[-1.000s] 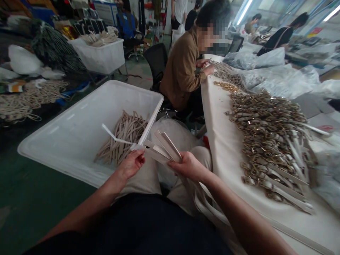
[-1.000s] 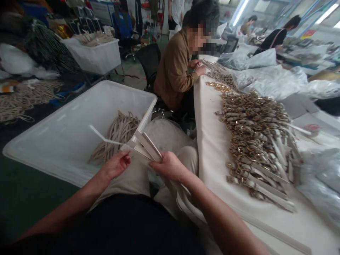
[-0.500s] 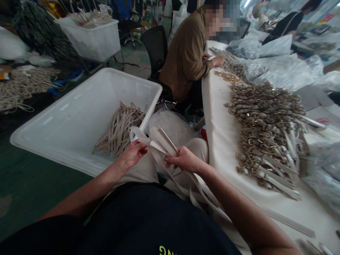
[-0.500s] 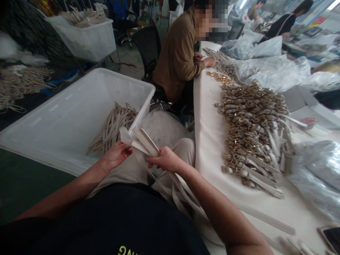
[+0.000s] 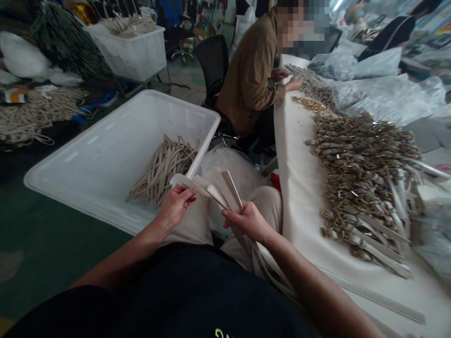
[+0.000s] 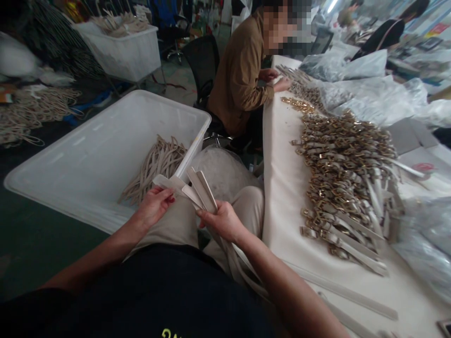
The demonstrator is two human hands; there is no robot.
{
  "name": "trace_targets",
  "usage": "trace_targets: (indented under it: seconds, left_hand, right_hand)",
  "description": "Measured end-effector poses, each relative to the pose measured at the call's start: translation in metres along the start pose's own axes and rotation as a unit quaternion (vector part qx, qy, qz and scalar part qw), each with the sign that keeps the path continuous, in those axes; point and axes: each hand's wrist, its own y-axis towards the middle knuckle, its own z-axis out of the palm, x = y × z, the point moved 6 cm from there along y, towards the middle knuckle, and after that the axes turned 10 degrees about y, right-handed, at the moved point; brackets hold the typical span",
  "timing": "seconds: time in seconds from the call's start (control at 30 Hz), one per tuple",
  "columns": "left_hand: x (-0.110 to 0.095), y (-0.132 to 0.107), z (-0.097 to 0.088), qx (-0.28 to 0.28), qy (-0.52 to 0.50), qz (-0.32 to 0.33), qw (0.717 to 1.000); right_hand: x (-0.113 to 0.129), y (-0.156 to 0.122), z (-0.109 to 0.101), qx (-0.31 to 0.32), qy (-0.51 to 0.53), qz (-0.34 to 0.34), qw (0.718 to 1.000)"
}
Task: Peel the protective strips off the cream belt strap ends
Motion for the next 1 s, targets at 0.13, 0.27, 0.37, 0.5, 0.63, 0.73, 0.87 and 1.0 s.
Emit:
trace_targets:
  seconds: [0.13, 0.27, 0.37, 0.5, 0.63, 0.73, 0.87, 1.0]
  left_hand:
    - [-0.039, -0.018, -0.001, -0.035, 0.109, 0.136, 0.984]
    - [-0.04, -0.02, -0.002, -0.027, 0.098, 0.149, 0.984]
    - [-0.006, -0.011, -0.004, -0.008, 0.012, 0.036, 0.999]
    - [0.027, -0.012, -0.003, 0.016, -0.044, -0.048, 0.998]
    - [0.043, -0.023, 0.013, 0.065, -0.055, -0.087, 0.993]
    - [0.049, -0.03, 0.03, 0.105, -0.062, -0.107, 0.987]
    - [0.042, -0.023, 0.026, 0.092, -0.073, -0.089, 0.989]
    - [0.034, -0.016, 0.018, 0.064, -0.063, -0.07, 0.993]
  right_hand:
    - [0.015, -0.008, 0.0, 0.016, -0.007, -0.035, 0.999]
    - [0.019, -0.012, 0.001, 0.031, -0.033, -0.047, 0.998]
    - [0.016, -0.014, -0.005, 0.018, -0.053, -0.026, 0.998]
    - [0.011, -0.016, -0.009, 0.001, -0.088, 0.004, 0.996]
    - [0.005, 0.002, 0.001, -0.03, -0.124, -0.004, 0.992]
    - [0.003, 0.02, 0.008, -0.05, -0.112, -0.013, 0.992]
    - [-0.002, 0.016, 0.003, 0.009, -0.095, 0.032, 0.995]
    - [-0.004, 0.0, -0.011, 0.022, -0.129, 0.04, 0.991]
